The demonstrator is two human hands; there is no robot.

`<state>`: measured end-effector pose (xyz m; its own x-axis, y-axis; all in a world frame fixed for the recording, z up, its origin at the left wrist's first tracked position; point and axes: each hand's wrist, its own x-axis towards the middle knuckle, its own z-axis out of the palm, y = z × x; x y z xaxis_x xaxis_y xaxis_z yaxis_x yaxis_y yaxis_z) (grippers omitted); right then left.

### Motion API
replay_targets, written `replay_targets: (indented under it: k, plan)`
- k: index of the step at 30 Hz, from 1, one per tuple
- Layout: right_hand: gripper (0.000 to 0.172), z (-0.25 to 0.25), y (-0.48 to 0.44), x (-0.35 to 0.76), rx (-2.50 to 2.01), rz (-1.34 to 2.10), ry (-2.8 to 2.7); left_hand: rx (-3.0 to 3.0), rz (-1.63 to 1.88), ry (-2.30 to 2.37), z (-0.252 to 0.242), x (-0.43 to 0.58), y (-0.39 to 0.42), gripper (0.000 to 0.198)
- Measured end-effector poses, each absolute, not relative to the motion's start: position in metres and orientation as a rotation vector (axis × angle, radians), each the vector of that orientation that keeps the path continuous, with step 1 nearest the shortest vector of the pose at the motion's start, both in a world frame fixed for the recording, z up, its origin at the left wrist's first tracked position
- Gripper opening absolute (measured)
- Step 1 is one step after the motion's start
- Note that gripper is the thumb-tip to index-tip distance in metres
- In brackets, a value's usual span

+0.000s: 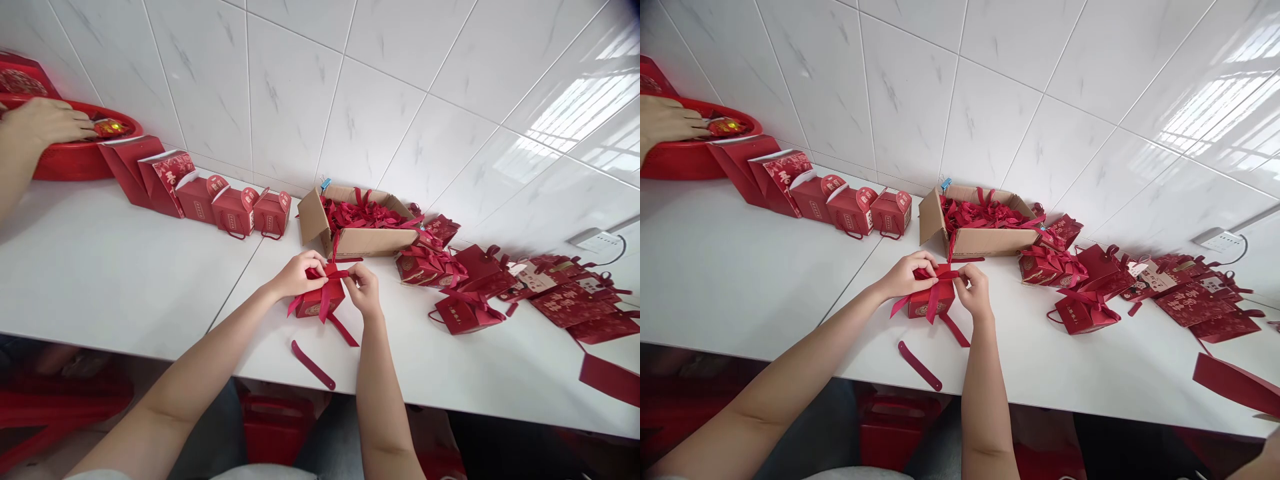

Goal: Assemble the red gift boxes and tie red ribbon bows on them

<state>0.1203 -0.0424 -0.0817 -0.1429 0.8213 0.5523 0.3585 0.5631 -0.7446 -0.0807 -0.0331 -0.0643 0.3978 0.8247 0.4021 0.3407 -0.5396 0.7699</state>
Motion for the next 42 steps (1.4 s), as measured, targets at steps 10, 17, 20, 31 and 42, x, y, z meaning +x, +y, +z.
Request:
replay_targets:
  k: [10, 17, 20, 31, 42]
  plan:
    - [0.014, -0.081, -0.043, 0.119, -0.994, 0.426, -1.723, 2.083, 1.070, 1.003, -0.066, -0.079, -0.033, 0.013]
    - [0.012, -0.090, -0.038, 0.117, -0.956, 0.597, -1.713, 2.070, 1.088, 0.984, -0.070, -0.081, -0.031, 0.012]
    - [0.009, -0.090, -0.038, 0.117, -0.895, 0.790, -1.686, 2.059, 1.093, 0.971, -0.071, -0.081, -0.030, 0.012]
    - [0.037, -0.088, -0.038, 0.113, -0.870, 1.253, -1.432, 2.045, 1.084, 0.981, -0.068, -0.080, -0.031, 0.013]
    - [0.048, -0.092, -0.035, 0.108, -0.934, 1.308, -1.310, 2.044, 1.058, 0.942, -0.065, -0.079, -0.033, 0.013]
